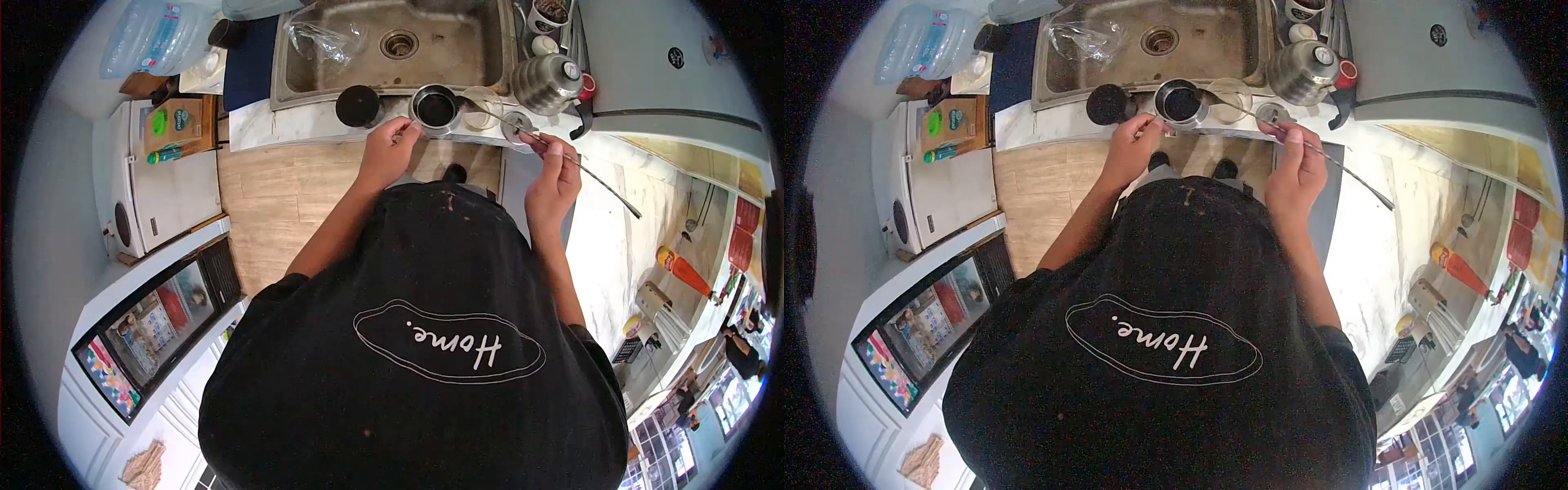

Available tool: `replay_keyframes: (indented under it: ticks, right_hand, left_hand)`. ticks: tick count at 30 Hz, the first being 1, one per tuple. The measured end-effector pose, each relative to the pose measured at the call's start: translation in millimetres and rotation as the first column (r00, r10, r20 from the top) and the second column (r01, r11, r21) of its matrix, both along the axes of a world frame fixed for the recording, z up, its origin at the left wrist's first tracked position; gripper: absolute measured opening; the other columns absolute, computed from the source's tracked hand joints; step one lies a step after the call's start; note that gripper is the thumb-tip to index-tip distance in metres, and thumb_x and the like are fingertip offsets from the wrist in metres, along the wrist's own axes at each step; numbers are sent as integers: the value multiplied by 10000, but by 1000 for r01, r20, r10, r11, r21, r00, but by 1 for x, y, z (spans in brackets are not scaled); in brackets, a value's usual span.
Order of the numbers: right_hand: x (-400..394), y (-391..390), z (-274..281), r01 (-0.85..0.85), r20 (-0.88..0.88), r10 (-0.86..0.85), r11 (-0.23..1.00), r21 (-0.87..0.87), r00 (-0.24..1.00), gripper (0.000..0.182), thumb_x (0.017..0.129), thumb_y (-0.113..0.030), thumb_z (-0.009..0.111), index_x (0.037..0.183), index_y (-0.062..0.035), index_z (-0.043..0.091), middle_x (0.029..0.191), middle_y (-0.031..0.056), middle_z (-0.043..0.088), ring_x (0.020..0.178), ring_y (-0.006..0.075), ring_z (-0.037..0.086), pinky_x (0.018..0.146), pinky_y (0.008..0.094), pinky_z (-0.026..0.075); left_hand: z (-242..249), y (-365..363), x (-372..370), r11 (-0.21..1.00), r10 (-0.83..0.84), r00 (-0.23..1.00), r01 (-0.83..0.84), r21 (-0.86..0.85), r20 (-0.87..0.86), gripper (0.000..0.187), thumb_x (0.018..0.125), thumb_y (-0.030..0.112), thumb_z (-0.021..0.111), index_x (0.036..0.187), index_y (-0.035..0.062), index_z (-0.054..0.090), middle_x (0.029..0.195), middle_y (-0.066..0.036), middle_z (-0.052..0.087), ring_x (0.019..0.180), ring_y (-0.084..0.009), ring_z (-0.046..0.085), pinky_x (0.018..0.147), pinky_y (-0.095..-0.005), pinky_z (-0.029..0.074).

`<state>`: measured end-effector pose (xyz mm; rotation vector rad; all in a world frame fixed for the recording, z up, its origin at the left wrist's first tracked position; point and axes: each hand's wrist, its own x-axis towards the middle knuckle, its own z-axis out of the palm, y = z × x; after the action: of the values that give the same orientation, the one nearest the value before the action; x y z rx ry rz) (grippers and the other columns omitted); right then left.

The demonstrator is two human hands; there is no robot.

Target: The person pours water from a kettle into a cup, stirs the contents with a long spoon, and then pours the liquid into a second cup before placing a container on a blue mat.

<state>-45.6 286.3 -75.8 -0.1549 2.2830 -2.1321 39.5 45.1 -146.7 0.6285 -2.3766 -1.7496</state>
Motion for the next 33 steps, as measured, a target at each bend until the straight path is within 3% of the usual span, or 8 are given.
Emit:
replay_keyframes:
  ticks: [6,8,12,15,21,24,30,33]
  right_hand:
    - [-17,18,-9,70,65,-64,993,-99,996,278,1092,-171,444,1092,62,595,1011,167,718,1024,213,703,972,318,490]
    - [-22,17,-13,57,37,-55,997,-52,998,281,1094,-176,443,1090,59,598,1002,153,717,1015,201,700,960,323,494]
    - [-28,18,-30,21,-25,-19,995,99,1000,300,1080,-208,495,1053,57,634,982,125,753,953,150,681,910,282,489]
    - [-34,13,-39,5,-27,-1,988,154,1000,289,1069,-224,521,1056,28,661,942,97,774,889,113,653,872,262,480]
    - [-44,0,-49,-28,-15,32,976,216,999,282,1058,-225,541,1055,28,665,931,106,777,853,123,665,839,283,497]
    - [-47,-4,-48,-62,34,55,957,282,998,294,1070,-241,535,1064,25,661,952,97,778,877,86,642,855,249,480]
    - [-50,-8,-49,-90,69,71,936,341,995,300,1060,-243,548,1069,34,663,922,85,785,817,90,651,807,248,488]
    - [-53,-10,-50,-60,12,59,946,319,998,274,1035,-228,585,1043,31,673,903,133,779,765,149,684,764,303,519]
  left_hand:
    - [2,10,3,983,183,983,-183,-6,22,244,990,235,642,1013,0,701,893,-70,727,841,-125,649,752,-300,504]
    - [2,10,3,982,186,981,-185,-27,55,224,1013,224,611,1032,15,690,936,-58,727,881,-132,644,814,-301,498]
    - [-8,7,3,967,252,966,-254,-31,-57,245,974,242,675,1045,9,703,897,-64,726,846,-124,662,728,-285,514]
    - [-11,6,2,964,261,964,-262,-34,-45,230,978,238,670,1055,23,694,902,-50,727,861,-119,660,738,-282,509]
    - [-11,8,2,963,270,961,-269,23,-56,234,983,219,663,1143,49,652,921,-36,705,856,-113,637,720,-277,501]
    - [-10,9,5,961,275,961,-275,7,-36,276,977,214,673,1198,58,619,925,-45,690,853,-116,633,718,-278,500]
    - [11,17,18,956,292,956,-292,4,-20,353,967,207,688,1267,64,569,930,-47,673,848,-118,629,731,-282,507]
    - [15,19,30,959,283,959,-283,16,-6,344,970,203,682,1264,62,575,928,-42,669,840,-114,621,737,-283,508]
